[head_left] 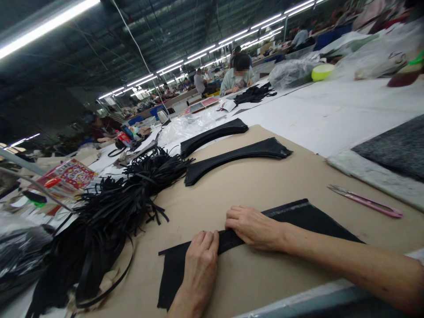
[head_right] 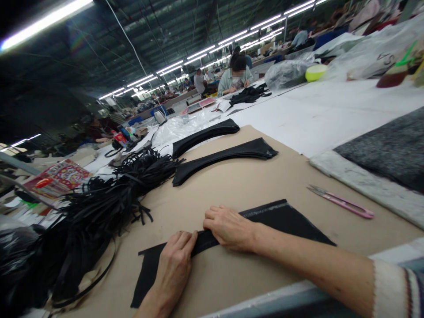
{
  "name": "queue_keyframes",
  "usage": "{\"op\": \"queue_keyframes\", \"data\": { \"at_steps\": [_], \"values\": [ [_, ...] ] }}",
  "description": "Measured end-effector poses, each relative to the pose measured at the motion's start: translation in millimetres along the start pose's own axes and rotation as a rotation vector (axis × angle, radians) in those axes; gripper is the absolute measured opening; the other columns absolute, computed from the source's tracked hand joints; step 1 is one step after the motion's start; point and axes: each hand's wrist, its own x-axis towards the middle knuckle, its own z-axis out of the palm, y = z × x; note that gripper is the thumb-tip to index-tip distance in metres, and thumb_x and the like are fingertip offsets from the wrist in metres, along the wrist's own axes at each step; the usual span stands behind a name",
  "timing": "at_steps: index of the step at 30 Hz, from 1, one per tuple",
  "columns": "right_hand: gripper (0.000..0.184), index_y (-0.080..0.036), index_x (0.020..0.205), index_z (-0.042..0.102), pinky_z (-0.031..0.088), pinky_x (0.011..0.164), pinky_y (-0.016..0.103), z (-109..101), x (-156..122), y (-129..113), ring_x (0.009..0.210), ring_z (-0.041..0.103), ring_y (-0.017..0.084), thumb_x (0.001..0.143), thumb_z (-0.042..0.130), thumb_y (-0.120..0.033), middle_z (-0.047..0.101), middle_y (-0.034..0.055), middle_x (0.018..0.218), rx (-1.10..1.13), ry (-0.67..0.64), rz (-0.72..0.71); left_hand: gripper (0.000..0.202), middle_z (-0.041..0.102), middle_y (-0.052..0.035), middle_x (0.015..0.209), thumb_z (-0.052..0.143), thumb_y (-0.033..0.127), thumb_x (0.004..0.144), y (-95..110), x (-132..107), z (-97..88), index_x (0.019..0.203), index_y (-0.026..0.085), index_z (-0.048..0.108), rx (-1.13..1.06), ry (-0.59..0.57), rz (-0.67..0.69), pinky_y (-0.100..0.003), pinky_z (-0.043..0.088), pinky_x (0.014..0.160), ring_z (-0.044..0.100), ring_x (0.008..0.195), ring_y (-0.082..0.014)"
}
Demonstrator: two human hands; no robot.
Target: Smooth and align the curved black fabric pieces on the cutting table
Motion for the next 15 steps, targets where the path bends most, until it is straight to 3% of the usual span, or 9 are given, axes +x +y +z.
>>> {"op": "queue_keyframes", "data": {
  "at_steps": [15],
  "values": [
    [0.009, -0.016, 0.088, 0.060, 0.038, 0.075, 0.032, -7.6, -3.9, -1.8, 0.081, 0.050, 0.019, 0.089, 0.050, -0.014, 0.058, 0.0052, 0.087, -0.144, -0.005, -0.065, 0.042, 0.063, -0.0082, 0.094, 0.041, -0.001, 0.083, 0.4, -7.0, -0.9, 0.119, 0.011, 0.058, -0.028, -0.035, -0.016, -0.035, 0.055, 0.079, 0.058, 0.085, -0.0204]
  ]
}}
